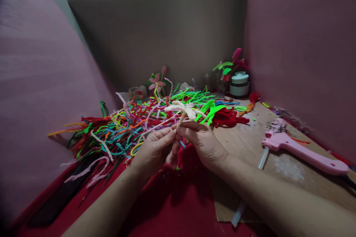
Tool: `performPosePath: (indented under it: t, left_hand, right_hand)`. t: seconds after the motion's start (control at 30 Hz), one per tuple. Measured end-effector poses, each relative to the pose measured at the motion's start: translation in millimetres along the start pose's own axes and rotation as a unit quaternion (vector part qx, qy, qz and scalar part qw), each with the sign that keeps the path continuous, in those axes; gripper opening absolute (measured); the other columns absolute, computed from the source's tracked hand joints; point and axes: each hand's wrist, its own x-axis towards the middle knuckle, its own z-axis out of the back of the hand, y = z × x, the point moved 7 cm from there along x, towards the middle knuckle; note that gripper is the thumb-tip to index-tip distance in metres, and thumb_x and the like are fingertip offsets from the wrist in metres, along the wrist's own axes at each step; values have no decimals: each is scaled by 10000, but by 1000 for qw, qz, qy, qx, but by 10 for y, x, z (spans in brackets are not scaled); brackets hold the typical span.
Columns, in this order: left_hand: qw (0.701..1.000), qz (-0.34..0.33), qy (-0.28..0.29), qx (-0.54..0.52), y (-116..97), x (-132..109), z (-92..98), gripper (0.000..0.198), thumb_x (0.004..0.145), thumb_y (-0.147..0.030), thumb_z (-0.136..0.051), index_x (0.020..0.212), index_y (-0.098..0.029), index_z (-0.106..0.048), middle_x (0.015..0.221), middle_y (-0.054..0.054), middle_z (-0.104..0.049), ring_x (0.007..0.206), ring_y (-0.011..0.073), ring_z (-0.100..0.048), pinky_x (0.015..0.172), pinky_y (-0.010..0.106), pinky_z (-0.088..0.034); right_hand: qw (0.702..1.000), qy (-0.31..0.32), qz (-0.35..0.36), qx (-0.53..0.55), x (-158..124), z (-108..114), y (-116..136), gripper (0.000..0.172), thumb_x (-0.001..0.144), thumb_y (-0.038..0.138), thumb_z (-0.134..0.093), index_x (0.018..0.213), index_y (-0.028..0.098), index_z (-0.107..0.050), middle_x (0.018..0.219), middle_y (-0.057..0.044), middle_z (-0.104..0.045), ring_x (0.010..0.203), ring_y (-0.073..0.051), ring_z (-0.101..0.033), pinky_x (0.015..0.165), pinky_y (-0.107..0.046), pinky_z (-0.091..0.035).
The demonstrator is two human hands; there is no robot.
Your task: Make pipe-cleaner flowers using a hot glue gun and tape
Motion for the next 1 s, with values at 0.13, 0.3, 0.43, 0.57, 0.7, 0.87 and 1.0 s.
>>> performPosePath:
  t: [0.13,0.3,0.43,0.57,0.7,0.87,1.0]
  left_hand:
    - [928,-134,-136,321,-145,-61,95,143,836,-249,-514,947,-178,-568,786,15,-627,592,98,-560,549,203,-442]
    - [831,-205,-178,486,-199,-139,55,84,854,-223,-473,851,-193,-551,752,15,-605,631,122,-533,620,232,-395]
    - [852,-220,-171,444,-224,-148,61,139,870,-244,-451,828,-213,-579,687,-2,-571,603,116,-496,607,214,-369]
    - [906,-179,-179,340,-180,-112,135,146,844,-282,-494,792,-211,-610,610,-30,-500,547,99,-426,546,199,-333]
    - [960,-78,-178,201,-74,-60,190,159,796,-307,-548,699,-183,-552,519,-66,-413,433,59,-334,437,181,-271]
    - [989,-1,-135,57,-27,-39,138,211,767,-351,-578,690,-169,-503,484,-75,-453,319,30,-316,344,166,-238]
    - [996,16,-76,-32,1,-27,74,184,773,-322,-595,746,-152,-528,492,-76,-458,307,10,-280,317,141,-247]
  right_hand:
    - [999,-40,7,0,11,68,-2,124,644,270,-748,733,192,-712,752,-11,-676,729,-149,-578,733,-305,-439]
    - [999,-48,0,-7,11,62,-10,136,631,287,-752,723,196,-711,759,-19,-677,780,-178,-578,790,-338,-424]
    - [996,-8,15,-84,-1,-19,56,111,702,311,-695,763,223,-723,752,-5,-667,774,-172,-559,782,-322,-416]
    - [990,7,33,-135,-15,-52,108,127,750,311,-649,817,236,-726,732,1,-648,782,-175,-556,747,-308,-419]
    - [988,34,35,-144,-13,-86,92,176,773,305,-628,919,255,-713,817,12,-661,810,-163,-558,759,-300,-415]
    - [991,14,13,-130,-2,-94,86,154,741,290,-651,857,222,-727,713,22,-650,653,-127,-534,716,-293,-432]
    - [997,-6,-25,-77,-1,-66,35,174,719,285,-667,856,193,-724,769,-10,-681,688,-140,-575,712,-297,-454]
